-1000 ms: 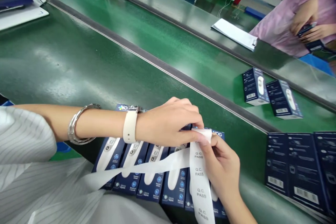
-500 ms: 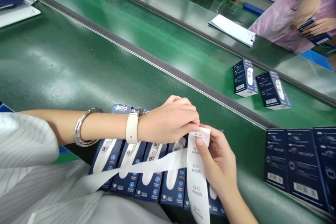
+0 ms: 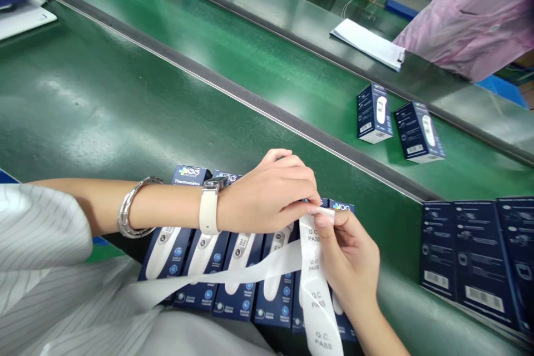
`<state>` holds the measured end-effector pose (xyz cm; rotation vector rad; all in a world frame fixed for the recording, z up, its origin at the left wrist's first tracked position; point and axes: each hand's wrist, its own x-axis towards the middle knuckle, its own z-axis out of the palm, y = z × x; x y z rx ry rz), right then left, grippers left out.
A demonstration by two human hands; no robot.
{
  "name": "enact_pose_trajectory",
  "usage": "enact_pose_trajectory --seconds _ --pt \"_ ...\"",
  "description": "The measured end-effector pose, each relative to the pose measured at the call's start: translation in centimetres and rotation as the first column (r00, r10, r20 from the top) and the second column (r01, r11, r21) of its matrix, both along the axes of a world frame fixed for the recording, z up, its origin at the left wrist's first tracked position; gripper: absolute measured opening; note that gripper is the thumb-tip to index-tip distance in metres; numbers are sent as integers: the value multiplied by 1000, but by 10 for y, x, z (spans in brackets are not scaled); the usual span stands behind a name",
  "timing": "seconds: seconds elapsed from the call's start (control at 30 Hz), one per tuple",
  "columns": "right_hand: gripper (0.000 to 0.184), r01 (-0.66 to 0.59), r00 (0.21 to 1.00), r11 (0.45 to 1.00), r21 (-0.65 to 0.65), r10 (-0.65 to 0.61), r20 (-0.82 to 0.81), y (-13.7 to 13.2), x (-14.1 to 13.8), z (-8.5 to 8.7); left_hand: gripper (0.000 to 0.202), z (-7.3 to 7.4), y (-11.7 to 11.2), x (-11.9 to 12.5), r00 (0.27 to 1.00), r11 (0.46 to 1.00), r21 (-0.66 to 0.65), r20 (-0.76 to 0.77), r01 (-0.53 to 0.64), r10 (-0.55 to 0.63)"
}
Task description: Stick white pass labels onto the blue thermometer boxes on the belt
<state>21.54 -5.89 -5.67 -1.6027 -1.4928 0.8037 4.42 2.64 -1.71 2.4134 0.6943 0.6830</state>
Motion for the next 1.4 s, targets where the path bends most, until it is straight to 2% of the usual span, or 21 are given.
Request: enact_pose_trajectory --seconds 0.27,0.33,0.43,0.5,0.57,0.67,0.77,0.83,1.0,1.07,1.2,1.23,1.3,1.37,1.4 --pt "33 55 994 998 16 -56 89 0 -1 5 19 3 -3 2 999 999 17 19 -42 42" --pt "38 61 990 998 31 -64 124 -1 0 7 17 7 0 3 998 997 -45 25 -58 59" --pt "43 67 985 996 51 -74 155 -4 3 8 12 10 12 8 996 968 -240 32 -77 87" --pt "43 45 982 996 76 -59 182 -8 7 7 11 9 24 13 995 922 -379 38 -73 95" --pt "42 -31 974 992 126 2 228 -12 10 6 12 5 36 19 997 860 -508 24 -53 76" --pt "35 -174 951 965 196 113 289 -15 14 6 15 -5 49 29 998 726 -687 -54 -29 -11" --pt "24 -240 924 939 247 144 354 -13 15 7 16 -13 54 38 988 599 -799 -134 -61 -78" --pt "19 -261 902 923 282 129 412 -11 17 7 15 -16 55 43 983 562 -822 -167 -95 -77" --pt "19 -313 867 903 294 145 477 -7 20 5 13 -19 56 49 979 523 -845 -181 -109 -89" --pt "20 -337 848 902 271 166 503 -7 21 4 14 -21 56 49 979 542 -833 -186 -112 -85" --pt "22 -351 814 906 236 170 556 -7 22 2 13 -26 57 49 978 631 -770 -193 -96 -86" --pt "22 -349 807 907 236 162 568 -7 21 1 14 -27 57 49 976 668 -740 -195 -81 -98" --pt "23 -344 796 908 239 147 588 -7 21 1 16 -27 56 47 972 788 -613 -215 -59 -94" --pt "23 -343 796 906 250 138 590 -7 20 0 18 -25 53 44 974 921 -382 -226 -81 -8" --pt "23 -341 800 905 256 136 584 -7 20 0 18 -23 50 42 976 961 -260 -211 -99 43"
